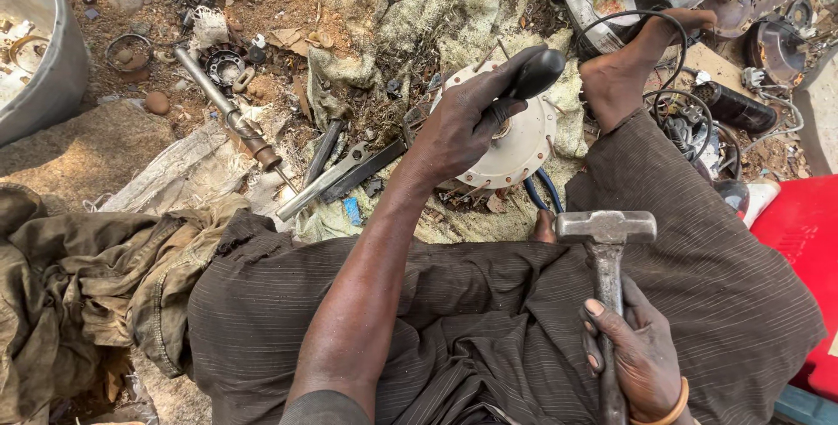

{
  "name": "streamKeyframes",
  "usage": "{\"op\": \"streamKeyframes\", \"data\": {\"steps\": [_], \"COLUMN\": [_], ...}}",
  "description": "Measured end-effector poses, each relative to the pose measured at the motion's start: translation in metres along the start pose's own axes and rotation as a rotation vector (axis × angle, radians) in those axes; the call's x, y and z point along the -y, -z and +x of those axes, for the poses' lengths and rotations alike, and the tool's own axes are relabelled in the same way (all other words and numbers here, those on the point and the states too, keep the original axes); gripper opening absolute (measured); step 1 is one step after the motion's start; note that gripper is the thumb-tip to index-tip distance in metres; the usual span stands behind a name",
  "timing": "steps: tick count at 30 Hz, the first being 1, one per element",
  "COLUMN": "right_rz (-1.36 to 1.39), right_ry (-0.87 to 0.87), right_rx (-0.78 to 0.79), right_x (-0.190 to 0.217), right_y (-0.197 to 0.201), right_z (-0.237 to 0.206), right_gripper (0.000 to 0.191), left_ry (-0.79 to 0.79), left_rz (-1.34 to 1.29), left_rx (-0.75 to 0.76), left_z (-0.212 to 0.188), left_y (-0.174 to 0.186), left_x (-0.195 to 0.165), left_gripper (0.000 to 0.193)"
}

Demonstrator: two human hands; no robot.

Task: The person is repairing a mechanical part, possibly a stator, using a hammer, pliers, and a screwdriver. They are sitting on the ground in a cluttered outdoor area, manipulating the part and using tools to adjust or fix it.

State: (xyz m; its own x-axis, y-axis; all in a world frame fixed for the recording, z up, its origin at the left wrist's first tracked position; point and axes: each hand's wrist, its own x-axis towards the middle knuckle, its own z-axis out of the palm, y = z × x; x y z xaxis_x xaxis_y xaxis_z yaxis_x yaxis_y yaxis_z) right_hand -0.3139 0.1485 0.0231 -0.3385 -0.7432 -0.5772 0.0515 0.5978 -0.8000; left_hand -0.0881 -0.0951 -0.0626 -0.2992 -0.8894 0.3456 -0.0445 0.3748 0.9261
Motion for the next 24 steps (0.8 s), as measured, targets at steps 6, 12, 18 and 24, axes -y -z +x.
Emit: {"op": "streamKeyframes", "data": {"steps": [6, 12, 18, 24], "right_rz": [-0.116, -0.149, -0.663, -0.778], "right_ry": [0.11, 0.81, 0.758, 0.807], "right_rx": [-0.074, -0.084, -0.025, -0.011], "right_x": [0.013, 0.098, 0.152, 0.16], "right_y": [-0.01, -0.018, -0.047, -0.032], "right_z": [-0.006, -0.027, 0.026, 0.027], "right_gripper": [0.072, 0.039, 0.05, 0.055], "left_ry": [-0.128, -0.065, -0.14, 0.042], "left_rz": [0.056, 0.149, 0.078, 0.108], "left_rx": [-0.001, 0.035, 0.087, 0.074], "left_z": [0.005, 0.01, 0.011, 0.015], "left_y": [0.001, 0.013, 0.013, 0.025], "left_x": [-0.007, -0.008, -0.004, -0.004], "left_gripper": [0.049, 0.044, 0.043, 0.049]}}
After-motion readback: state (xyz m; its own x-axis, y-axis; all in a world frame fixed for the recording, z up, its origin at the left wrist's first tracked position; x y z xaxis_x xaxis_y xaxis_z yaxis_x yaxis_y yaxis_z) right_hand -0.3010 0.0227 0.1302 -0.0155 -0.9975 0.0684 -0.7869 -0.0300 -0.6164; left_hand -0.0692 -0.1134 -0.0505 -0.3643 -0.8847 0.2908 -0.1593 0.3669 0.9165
